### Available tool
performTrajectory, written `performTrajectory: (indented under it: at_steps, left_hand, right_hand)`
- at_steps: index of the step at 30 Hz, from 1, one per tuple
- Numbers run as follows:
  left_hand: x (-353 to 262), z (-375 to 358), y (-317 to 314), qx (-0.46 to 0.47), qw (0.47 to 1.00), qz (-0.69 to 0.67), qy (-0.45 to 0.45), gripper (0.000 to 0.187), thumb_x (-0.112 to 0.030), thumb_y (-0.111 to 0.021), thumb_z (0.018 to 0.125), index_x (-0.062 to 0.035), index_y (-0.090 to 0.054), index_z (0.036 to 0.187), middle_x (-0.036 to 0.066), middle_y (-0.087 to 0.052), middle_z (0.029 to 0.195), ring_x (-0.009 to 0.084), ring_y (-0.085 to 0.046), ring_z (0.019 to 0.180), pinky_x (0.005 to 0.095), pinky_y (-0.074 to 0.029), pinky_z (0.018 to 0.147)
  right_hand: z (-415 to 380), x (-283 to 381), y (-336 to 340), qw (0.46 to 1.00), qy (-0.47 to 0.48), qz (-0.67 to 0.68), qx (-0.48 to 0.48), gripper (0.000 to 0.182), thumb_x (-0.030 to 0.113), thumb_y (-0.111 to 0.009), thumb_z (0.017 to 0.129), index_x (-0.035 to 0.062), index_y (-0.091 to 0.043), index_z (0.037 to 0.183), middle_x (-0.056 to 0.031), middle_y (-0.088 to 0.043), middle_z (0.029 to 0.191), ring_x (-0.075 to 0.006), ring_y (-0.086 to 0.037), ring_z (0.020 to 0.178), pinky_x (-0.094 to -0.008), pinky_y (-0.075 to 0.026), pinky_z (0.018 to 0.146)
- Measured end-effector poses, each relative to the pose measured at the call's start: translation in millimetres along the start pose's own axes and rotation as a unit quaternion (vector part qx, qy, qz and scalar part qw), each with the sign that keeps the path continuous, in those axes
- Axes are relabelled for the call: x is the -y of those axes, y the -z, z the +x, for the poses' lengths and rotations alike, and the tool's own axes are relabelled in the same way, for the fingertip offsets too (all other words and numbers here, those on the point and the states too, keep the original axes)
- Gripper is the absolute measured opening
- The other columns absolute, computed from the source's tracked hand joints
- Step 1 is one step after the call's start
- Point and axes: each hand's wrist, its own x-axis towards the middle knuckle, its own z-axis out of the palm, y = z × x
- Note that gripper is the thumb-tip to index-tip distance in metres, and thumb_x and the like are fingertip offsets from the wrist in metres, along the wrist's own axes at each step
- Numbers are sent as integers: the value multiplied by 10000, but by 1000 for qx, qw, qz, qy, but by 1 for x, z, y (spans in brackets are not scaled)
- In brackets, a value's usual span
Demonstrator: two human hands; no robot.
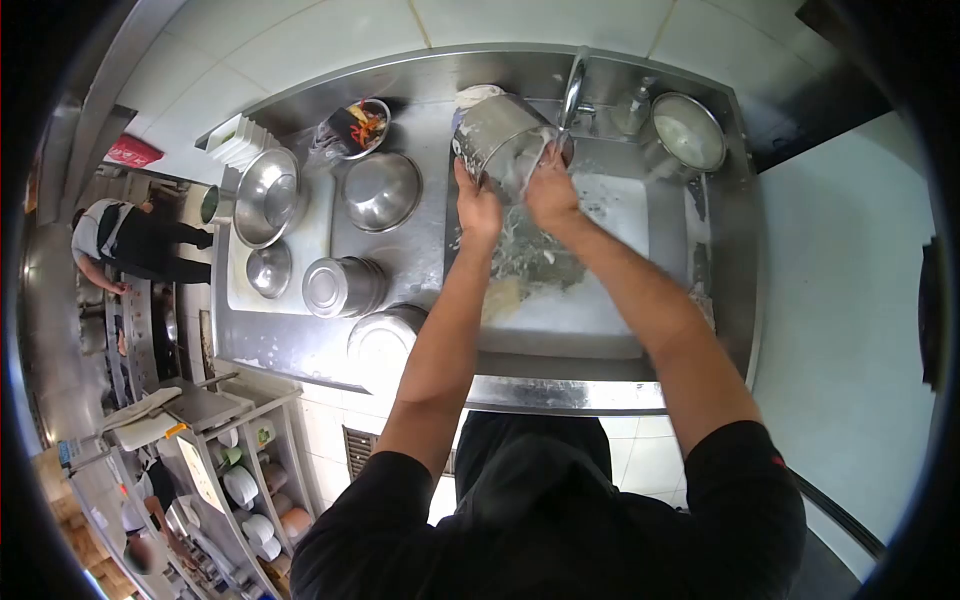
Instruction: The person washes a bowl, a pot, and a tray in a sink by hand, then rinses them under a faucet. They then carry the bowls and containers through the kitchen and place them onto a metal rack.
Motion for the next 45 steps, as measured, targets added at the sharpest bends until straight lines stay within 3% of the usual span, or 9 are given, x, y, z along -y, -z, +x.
performTrajectory:
  at_steps: [3, 9, 16, 24, 28, 32, 38, 41, 45]
  left_hand:
    - [-12, -1, -6, 1, 998, 64, 29, 646, -196, -484, 992, -8, -216, 1549, 291, -592, 1318, 430, -573, 1225, 430, -444, 1027]
    - [-17, 24, 31, 63, 956, 286, -12, 570, -229, -493, 975, 14, -350, 1470, 298, -649, 1186, 431, -670, 1009, 473, -505, 892]
    - [3, -16, -3, 64, 837, -432, 330, 340, -185, -484, 1017, -29, -505, 1319, 108, -647, 1032, 247, -650, 852, 380, -565, 720]
    - [17, -4, 22, 21, 986, -128, 105, 431, -76, -487, 950, 19, -460, 1370, 176, -637, 1188, 302, -636, 1044, 404, -510, 868]
    - [1, -8, 9, -25, 999, 41, 10, 493, -33, -469, 900, 44, -439, 1385, 230, -640, 1220, 355, -619, 1135, 400, -461, 975]
    - [40, 4, 25, 20, 998, -14, 64, 517, -44, -477, 904, 43, -415, 1410, 266, -620, 1272, 413, -591, 1195, 414, -449, 1006]
    - [-19, -17, 16, -11, 996, 62, 62, 495, -43, -494, 898, 24, -437, 1385, 258, -624, 1263, 406, -591, 1197, 425, -445, 1009]
    - [45, -5, 16, -14, 997, -22, 72, 468, -34, -488, 896, 9, -456, 1361, 260, -622, 1262, 412, -587, 1201, 434, -438, 1017]
    - [29, -10, 34, 16, 996, -8, 89, 474, -17, -478, 882, 10, -467, 1355, 261, -616, 1272, 428, -577, 1207, 435, -435, 1020]
  right_hand:
    - [-19, 34, -8, 951, -16, 298, -84, 332, 146, -552, 872, 47, -676, 1163, -122, -659, 1210, -307, -577, 1204, -441, -407, 1063]
    - [-15, -30, -5, 986, 166, 27, -3, 217, 142, -556, 884, 131, -682, 1061, -53, -658, 1074, -251, -607, 1119, -400, -445, 952]
    - [-21, 7, 35, 979, 126, 146, -63, 213, 148, -562, 878, 142, -664, 1065, -54, -646, 1068, -262, -597, 1118, -418, -426, 971]
    - [-7, -20, 4, 969, 163, -119, -145, 318, 167, -553, 873, 42, -626, 1155, -135, -632, 1170, -317, -563, 1186, -443, -362, 1116]
    - [-25, 50, -20, 966, -10, 209, -152, 331, 136, -513, 897, 43, -624, 1195, -182, -633, 1163, -329, -572, 1186, -468, -423, 1063]
    - [-23, 17, -22, 981, 79, 168, 61, 347, 129, -501, 908, 32, -620, 1220, -196, -642, 1210, -342, -654, 1068, -477, -541, 897]
    - [-11, 50, -66, 1000, -8, -10, -23, 357, 158, -480, 915, 60, -631, 1223, -178, -639, 1256, -275, -628, 1154, -464, -394, 1107]
    - [-29, 43, -59, 956, 102, 246, -120, 372, 150, -543, 865, 83, -637, 1218, -124, -674, 1141, -276, -613, 1131, -437, -414, 1051]
    - [-11, 7, -38, 984, 140, -59, -95, 399, 124, -567, 847, 26, -630, 1229, -148, -640, 1248, -297, -546, 1260, -445, -363, 1120]
